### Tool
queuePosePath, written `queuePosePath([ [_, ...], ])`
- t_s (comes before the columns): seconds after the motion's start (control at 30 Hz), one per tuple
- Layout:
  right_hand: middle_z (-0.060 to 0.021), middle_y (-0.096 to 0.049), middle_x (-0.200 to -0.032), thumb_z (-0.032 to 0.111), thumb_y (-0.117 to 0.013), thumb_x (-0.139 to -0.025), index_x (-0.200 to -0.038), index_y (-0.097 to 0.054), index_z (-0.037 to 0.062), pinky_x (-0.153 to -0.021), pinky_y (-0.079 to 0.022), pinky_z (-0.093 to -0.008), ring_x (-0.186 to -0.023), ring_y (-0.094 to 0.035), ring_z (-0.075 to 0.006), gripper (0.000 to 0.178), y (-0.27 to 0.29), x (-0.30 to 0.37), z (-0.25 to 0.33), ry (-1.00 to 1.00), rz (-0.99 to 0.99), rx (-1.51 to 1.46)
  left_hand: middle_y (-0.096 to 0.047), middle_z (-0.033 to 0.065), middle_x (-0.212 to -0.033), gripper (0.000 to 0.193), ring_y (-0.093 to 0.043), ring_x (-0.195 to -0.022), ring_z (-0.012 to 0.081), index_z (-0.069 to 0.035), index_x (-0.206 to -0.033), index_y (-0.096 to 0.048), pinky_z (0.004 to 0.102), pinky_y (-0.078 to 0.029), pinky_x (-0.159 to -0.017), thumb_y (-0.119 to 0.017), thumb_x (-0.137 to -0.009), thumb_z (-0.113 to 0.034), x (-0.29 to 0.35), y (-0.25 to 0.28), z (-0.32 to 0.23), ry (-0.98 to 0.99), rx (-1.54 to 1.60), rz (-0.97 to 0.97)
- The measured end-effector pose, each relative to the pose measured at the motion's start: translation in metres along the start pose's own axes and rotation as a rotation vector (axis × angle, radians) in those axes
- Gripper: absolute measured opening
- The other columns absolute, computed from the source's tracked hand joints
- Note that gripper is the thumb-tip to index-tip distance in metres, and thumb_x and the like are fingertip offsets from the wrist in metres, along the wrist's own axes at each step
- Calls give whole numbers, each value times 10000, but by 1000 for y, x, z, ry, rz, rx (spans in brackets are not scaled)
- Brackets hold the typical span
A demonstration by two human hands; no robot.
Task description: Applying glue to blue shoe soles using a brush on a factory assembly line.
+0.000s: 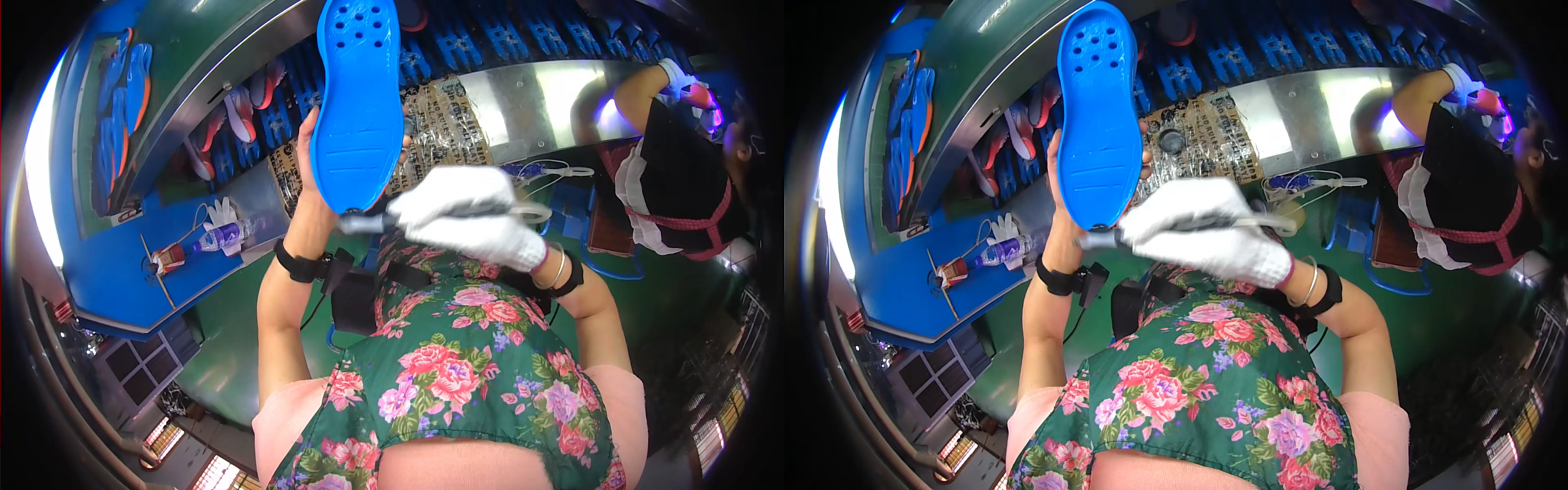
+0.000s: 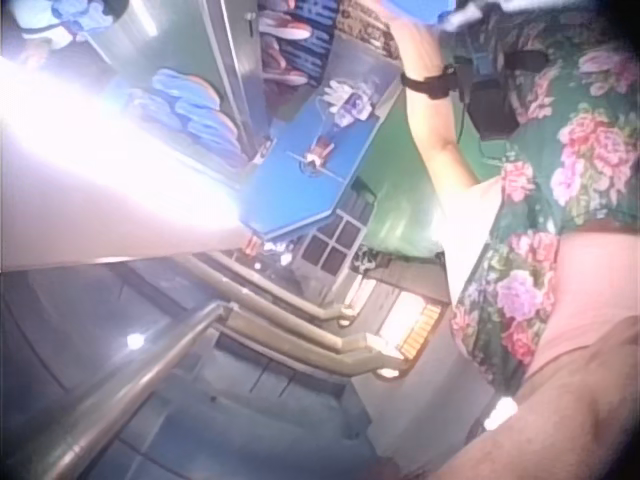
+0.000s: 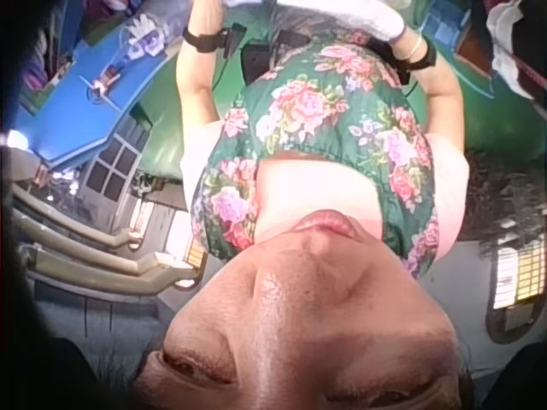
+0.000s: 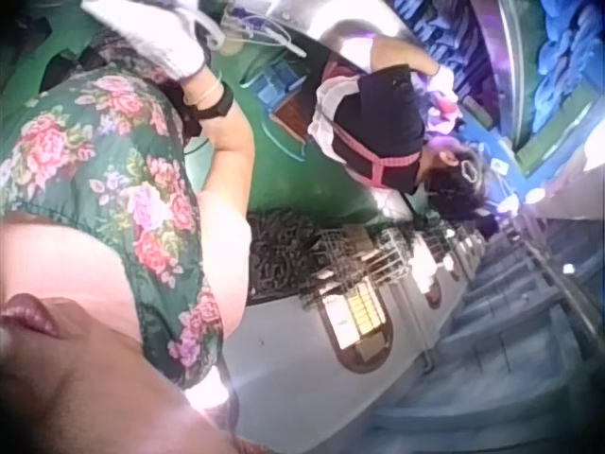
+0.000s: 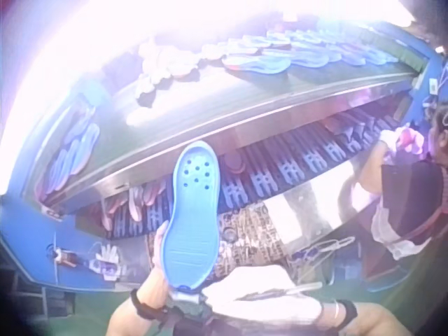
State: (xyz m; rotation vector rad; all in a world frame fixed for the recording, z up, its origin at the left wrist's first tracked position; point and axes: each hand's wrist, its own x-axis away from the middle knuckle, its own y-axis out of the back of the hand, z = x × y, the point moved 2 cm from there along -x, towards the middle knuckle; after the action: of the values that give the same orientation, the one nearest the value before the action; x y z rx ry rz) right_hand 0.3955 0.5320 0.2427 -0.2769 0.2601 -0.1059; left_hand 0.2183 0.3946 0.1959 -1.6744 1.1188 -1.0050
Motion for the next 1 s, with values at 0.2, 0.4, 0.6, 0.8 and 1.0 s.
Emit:
queuePosePath([
  [0.2,-95,-769,-972,36,-787,-814,-972,-783,69,-843,-589,-339,-924,-739,-224,161,51,-47,21,375,-48,648,-566,270,-1398,839,-621,-1182,487,-4,-1534,-382,560,-550,-978,-445,-962,-616,11,2,22,18,19,-119],
  [0.4,-96,-757,-997,55,-765,-827,-1014,-771,98,-776,-582,-357,-876,-716,-264,192,80,-81,32,710,-168,1039,-526,281,-1437,861,-622,-1181,484,-16,-1554,-354,573,-542,-986,-448,-952,-624,14,-5,43,83,51,-81],
  [0.6,-89,-751,-1025,54,-768,-811,-1041,-767,125,-761,-573,-365,-877,-706,-275,241,-10,-1,4,526,68,767,-506,302,-1455,850,-610,-1196,485,-24,-1573,-326,570,-524,-1000,-439,-967,-609,19,8,18,-14,66,-51],
  [0.8,-66,-767,-1010,47,-796,-804,-982,-779,95,-792,-572,-345,-890,-731,-237,184,2,-21,7,382,-34,539,-451,320,-1472,976,-588,-1206,510,16,-1579,-247,635,-524,-991,-509,-928,-661,14,2,3,-60,3,-133],
  [1.0,-46,-771,-998,31,-797,-801,-948,-789,126,-777,-573,-331,-878,-727,-206,176,-16,-1,-1,218,169,289,-453,308,-1458,1002,-577,-1211,502,29,-1571,-239,621,-525,-1008,-517,-916,-676,1,-9,-11,-57,31,101],
])
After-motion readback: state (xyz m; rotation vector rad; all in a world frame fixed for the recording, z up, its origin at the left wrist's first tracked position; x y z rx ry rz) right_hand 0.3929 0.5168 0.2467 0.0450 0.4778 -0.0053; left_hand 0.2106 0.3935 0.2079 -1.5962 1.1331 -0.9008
